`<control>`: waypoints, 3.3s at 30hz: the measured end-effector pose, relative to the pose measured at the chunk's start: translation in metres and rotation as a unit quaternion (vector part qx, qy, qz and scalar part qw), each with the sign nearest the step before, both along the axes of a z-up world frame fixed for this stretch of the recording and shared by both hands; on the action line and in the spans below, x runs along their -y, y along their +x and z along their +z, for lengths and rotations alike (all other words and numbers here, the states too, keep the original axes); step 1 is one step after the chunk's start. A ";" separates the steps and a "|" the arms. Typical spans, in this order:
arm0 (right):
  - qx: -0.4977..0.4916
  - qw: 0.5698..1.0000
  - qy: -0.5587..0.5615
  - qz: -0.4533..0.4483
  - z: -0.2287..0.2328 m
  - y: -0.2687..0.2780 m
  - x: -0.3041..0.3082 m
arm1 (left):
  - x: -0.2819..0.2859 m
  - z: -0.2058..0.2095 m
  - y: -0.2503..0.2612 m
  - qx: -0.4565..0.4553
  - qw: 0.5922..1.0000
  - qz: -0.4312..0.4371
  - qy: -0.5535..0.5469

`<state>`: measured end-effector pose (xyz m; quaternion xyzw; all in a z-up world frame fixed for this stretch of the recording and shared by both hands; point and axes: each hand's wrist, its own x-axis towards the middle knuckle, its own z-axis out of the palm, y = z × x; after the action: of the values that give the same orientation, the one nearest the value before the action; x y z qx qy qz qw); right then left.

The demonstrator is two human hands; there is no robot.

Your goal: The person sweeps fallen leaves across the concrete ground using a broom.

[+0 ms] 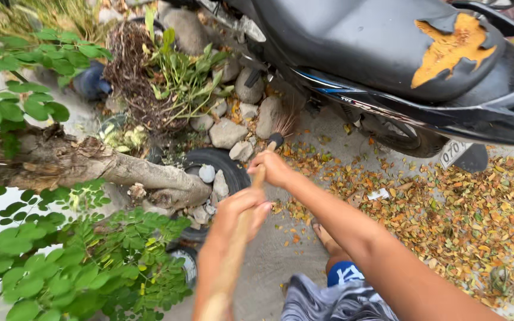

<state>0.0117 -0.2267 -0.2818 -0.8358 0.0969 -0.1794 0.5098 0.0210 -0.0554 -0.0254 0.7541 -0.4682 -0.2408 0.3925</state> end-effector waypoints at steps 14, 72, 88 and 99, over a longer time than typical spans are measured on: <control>-0.076 0.996 0.009 -0.054 0.024 0.015 0.028 | 0.039 0.013 0.006 0.025 0.993 -0.011 -0.113; 0.028 0.990 -0.136 -0.025 0.139 -0.002 -0.037 | -0.047 0.079 0.020 0.066 0.975 0.078 -0.196; 0.014 0.992 -0.126 -0.020 0.098 -0.015 -0.082 | -0.095 0.054 -0.001 0.017 0.980 0.050 -0.192; -0.039 0.989 -0.103 0.098 0.100 -0.045 -0.163 | -0.168 0.047 -0.041 0.000 0.982 0.131 -0.138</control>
<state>-0.0336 -0.0640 -0.1820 -0.8956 0.0153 -0.1043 0.4322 -0.0202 0.1126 0.0218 0.7477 -0.3943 -0.1203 0.5205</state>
